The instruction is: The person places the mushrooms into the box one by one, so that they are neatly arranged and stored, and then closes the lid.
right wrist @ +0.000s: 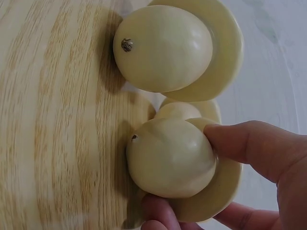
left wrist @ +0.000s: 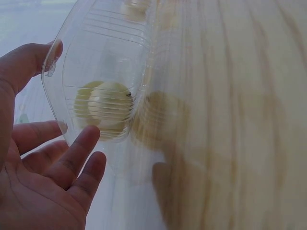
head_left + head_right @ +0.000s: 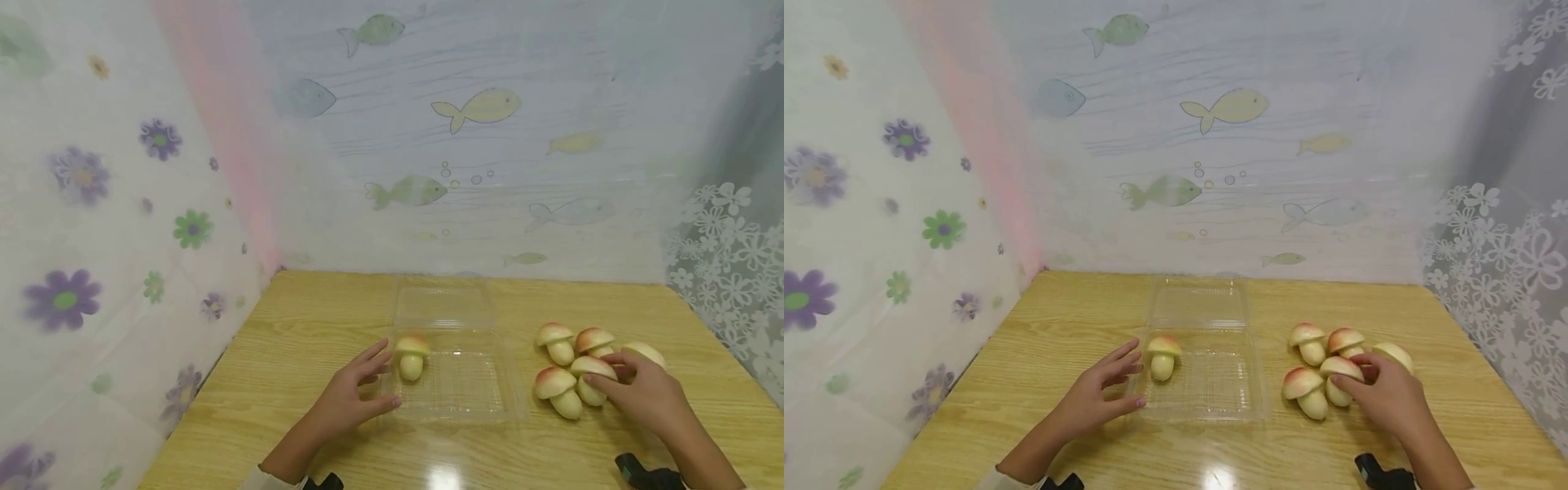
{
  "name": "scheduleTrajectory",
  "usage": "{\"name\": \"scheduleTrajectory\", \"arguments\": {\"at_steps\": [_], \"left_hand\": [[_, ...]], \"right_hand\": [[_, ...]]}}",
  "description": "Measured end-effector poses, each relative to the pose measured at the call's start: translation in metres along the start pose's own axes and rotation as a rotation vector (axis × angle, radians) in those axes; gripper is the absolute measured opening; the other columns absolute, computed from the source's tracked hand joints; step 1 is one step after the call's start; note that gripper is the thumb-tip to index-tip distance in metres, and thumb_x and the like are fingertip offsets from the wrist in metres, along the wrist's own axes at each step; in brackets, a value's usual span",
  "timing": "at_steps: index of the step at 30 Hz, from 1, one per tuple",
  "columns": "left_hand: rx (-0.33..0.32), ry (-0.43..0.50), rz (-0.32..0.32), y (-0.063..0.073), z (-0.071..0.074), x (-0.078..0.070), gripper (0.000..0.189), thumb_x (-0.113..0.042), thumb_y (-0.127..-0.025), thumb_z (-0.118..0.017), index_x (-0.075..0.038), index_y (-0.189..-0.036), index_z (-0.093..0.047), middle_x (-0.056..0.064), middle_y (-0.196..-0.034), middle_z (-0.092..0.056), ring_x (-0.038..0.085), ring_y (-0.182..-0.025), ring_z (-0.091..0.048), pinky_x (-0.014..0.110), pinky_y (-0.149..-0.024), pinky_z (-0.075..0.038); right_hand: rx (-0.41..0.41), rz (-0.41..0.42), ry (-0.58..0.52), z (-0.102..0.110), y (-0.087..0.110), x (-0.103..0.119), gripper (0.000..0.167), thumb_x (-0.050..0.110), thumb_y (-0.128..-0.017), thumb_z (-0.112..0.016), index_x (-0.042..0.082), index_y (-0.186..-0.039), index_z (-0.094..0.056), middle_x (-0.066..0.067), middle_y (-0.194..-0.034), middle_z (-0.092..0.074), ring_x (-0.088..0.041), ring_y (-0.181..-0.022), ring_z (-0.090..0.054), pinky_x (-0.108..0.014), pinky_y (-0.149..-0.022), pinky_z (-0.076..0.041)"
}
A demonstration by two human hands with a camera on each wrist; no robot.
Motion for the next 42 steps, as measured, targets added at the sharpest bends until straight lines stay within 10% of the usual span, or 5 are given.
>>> {"name": "scheduleTrajectory", "arguments": {"at_steps": [42], "left_hand": [[0.050,0.003,-0.024,0.000,-0.003,0.000,0.089,-0.041,-0.091,-0.081,-0.015,-0.163,-0.035,-0.004,-0.174,-0.019,0.019,-0.144,-0.050,0.052,-0.115,-0.046]], "right_hand": [[-0.092,0.039,-0.032,0.034,0.001,0.042,0.088,0.069,-0.093,-0.062,0.002,-0.149,-0.050,-0.038,-0.140,-0.055,-0.055,-0.117,-0.058,-0.045,-0.069,-0.057]]}}
Point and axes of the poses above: each hand's wrist, its own y-axis away from the middle knuckle, its own z-axis out of the back of the hand, x = y × z, the point moved 7 cm from there along -y, towards the middle knuckle
